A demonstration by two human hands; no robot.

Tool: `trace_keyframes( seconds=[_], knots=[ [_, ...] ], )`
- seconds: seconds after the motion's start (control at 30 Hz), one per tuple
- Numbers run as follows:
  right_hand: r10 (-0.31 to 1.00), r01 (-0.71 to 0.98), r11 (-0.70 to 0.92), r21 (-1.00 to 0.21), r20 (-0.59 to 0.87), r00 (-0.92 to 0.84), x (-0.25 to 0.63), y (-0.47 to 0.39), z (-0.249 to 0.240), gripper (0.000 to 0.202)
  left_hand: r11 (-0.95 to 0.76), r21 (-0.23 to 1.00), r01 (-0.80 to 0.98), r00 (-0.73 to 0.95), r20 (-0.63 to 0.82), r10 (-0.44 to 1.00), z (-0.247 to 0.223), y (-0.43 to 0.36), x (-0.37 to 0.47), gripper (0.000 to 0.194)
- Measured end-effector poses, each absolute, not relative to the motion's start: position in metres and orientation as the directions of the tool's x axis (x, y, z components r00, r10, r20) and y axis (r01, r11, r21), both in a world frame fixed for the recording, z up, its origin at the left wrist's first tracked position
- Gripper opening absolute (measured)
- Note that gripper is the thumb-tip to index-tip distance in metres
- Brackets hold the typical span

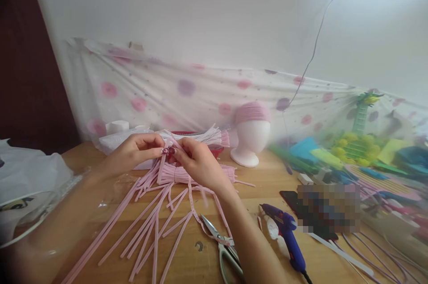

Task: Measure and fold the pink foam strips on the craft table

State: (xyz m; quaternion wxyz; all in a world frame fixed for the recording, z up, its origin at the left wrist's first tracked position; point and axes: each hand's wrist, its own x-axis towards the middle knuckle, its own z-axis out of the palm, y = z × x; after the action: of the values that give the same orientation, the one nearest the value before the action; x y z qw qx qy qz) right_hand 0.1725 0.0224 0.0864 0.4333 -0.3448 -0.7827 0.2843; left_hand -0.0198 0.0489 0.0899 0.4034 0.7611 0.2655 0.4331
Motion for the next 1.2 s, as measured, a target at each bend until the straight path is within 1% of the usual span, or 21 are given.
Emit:
trace_keyframes(
  seconds=[0.07,0.13,0.2,0.27,0.3,0.4,0.43,0.6,0.73,0.8,0.9,1.03,1.07,1.13,1.2],
  knots=[
    [0.802,0.252,0.563,-0.787,0.447,-0.397,0.172,0.021,0.088,0.03,-0.543,0.84,0.012,0.477,0.472,0.741,0.091,0.05,-0.022,0.012],
    [0.821,0.206,0.525,-0.826,0.427,-0.38,0.173,0.021,0.088,0.036,-0.545,0.838,0.01,0.453,0.482,0.75,0.092,0.052,-0.025,0.011],
    [0.848,0.152,0.476,-0.866,0.407,-0.339,0.174,0.022,0.087,0.036,-0.52,0.854,0.004,0.416,0.471,0.778,0.092,0.053,-0.028,0.012],
    [0.866,0.114,0.439,-0.891,0.386,-0.318,0.174,0.023,0.087,0.034,-0.454,0.891,-0.015,0.412,0.419,0.809,0.092,0.054,-0.03,0.012],
    [0.867,0.112,0.431,-0.895,0.377,-0.326,0.174,0.023,0.086,0.033,-0.414,0.91,-0.031,0.424,0.387,0.819,0.092,0.054,-0.03,0.016],
    [0.858,0.145,0.426,-0.893,0.348,-0.378,0.172,0.024,0.086,0.038,-0.314,0.945,-0.09,0.46,0.319,0.829,0.092,0.053,-0.028,0.039],
    [0.856,0.157,0.426,-0.891,0.34,-0.389,0.171,0.024,0.086,0.04,-0.294,0.949,-0.116,0.457,0.313,0.832,0.093,0.053,-0.027,0.041],
    [0.85,0.164,0.418,-0.893,0.321,-0.418,0.17,0.025,0.084,0.046,-0.198,0.955,-0.222,0.422,0.277,0.863,0.093,0.054,-0.026,0.039],
    [0.839,0.178,0.436,-0.882,0.327,-0.435,0.17,0.026,0.084,0.045,-0.165,0.963,-0.213,0.38,0.237,0.894,0.089,0.06,-0.029,0.039],
    [0.828,0.194,0.44,-0.877,0.313,-0.466,0.171,0.026,0.084,0.042,-0.161,0.968,-0.192,0.373,0.223,0.9,0.088,0.063,-0.03,0.041],
    [0.812,0.231,0.424,-0.876,0.254,-0.526,0.175,0.027,0.084,0.038,-0.163,0.975,-0.149,0.399,0.21,0.892,0.088,0.066,-0.034,0.041],
    [0.808,0.352,0.431,-0.831,0.181,-0.561,0.182,0.03,0.085,0.033,-0.195,0.979,-0.062,0.463,0.201,0.863,0.089,0.073,-0.047,0.035],
    [0.819,0.402,0.438,-0.804,0.172,-0.547,0.184,0.031,0.085,0.031,-0.201,0.98,-0.002,0.496,0.176,0.85,0.089,0.075,-0.05,0.033],
    [0.848,0.511,0.448,-0.733,0.167,-0.503,0.188,0.034,0.087,0.028,-0.212,0.96,0.185,0.569,0.072,0.819,0.085,0.082,-0.054,0.031],
    [0.867,0.59,0.448,-0.672,0.163,-0.471,0.192,0.036,0.089,0.028,-0.221,0.903,0.369,0.593,-0.045,0.804,0.079,0.09,-0.055,0.029]
  ],
)
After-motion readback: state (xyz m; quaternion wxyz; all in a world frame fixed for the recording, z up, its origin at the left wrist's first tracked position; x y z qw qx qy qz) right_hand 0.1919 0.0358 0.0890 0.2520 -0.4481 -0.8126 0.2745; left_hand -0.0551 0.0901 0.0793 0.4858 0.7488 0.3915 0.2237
